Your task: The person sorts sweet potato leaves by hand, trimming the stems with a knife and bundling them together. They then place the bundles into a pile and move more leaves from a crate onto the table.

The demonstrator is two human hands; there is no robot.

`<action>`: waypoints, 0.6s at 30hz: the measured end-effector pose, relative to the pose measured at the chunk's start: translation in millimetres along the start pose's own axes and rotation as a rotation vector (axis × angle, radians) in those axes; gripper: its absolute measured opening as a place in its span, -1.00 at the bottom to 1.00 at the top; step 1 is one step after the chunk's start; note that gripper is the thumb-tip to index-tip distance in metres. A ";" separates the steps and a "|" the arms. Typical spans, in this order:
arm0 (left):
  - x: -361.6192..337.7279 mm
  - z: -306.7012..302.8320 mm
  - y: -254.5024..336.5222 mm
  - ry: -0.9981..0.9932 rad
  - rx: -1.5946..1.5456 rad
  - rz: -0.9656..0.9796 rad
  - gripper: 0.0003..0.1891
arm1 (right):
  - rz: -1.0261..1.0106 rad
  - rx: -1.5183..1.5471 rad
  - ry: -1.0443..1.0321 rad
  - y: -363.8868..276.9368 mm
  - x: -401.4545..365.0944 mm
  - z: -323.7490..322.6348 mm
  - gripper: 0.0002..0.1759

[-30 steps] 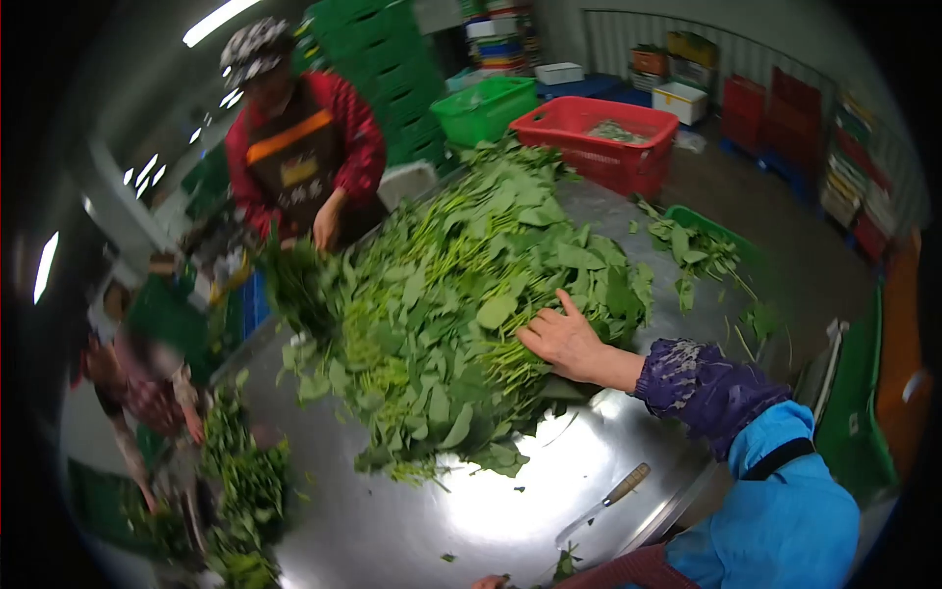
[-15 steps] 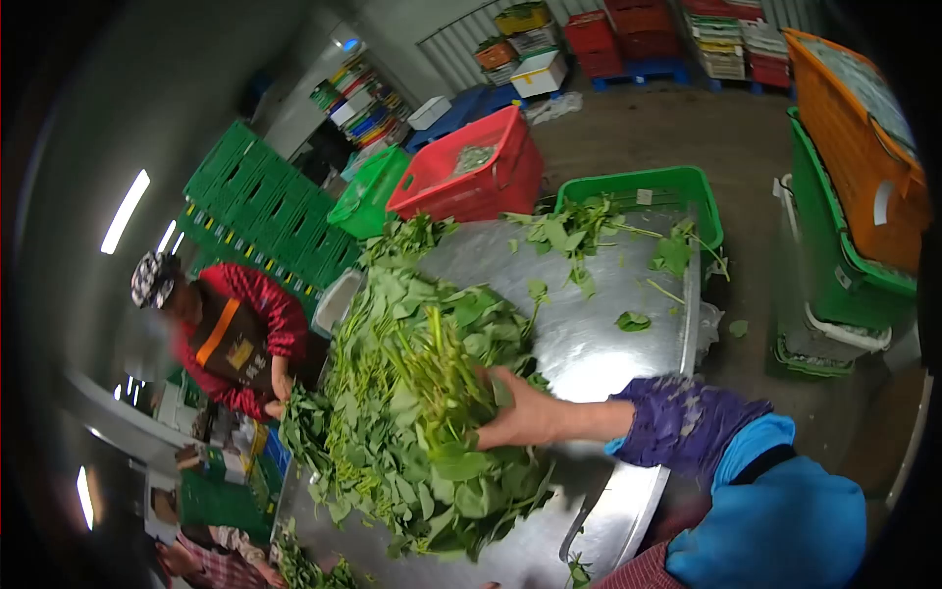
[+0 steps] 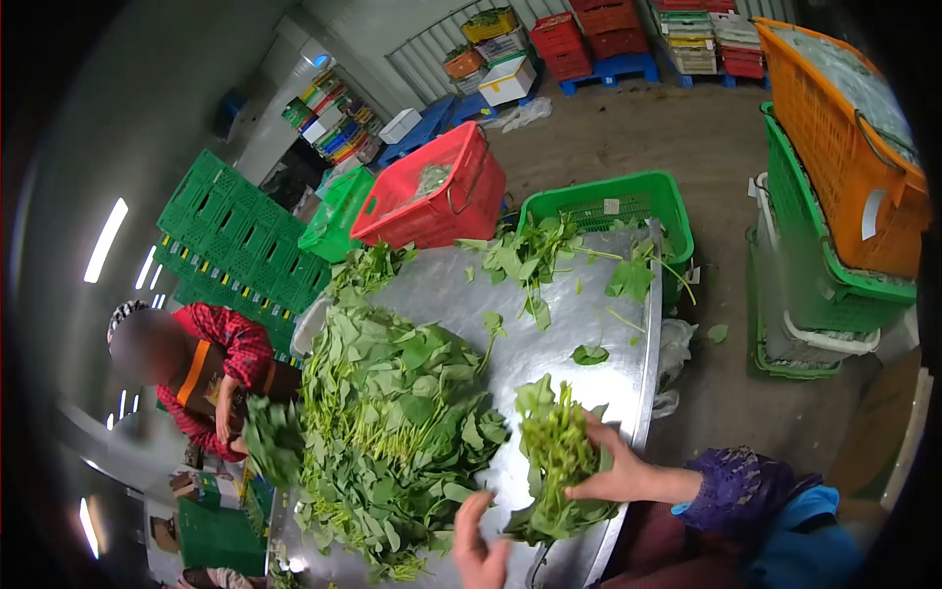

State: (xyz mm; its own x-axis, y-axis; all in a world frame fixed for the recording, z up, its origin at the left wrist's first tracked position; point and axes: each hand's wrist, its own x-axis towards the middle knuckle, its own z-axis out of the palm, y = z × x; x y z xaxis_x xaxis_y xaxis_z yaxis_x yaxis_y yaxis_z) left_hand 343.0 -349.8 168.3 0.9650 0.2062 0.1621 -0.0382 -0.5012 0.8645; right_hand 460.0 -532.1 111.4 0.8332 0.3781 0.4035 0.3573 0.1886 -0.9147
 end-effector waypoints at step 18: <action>127.5 107.3 -25.9 -0.127 -0.376 -0.765 -0.23 | -0.281 0.219 0.004 68.6 107.0 -72.8 0.28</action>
State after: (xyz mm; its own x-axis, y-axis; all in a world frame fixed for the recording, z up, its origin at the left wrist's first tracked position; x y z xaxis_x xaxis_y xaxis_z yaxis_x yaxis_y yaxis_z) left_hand 494.9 -400.7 115.5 0.7812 0.2667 -0.5645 0.5727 0.0538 0.8180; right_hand 604.4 -544.7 90.3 0.7172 0.2803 0.6380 0.4743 0.4744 -0.7416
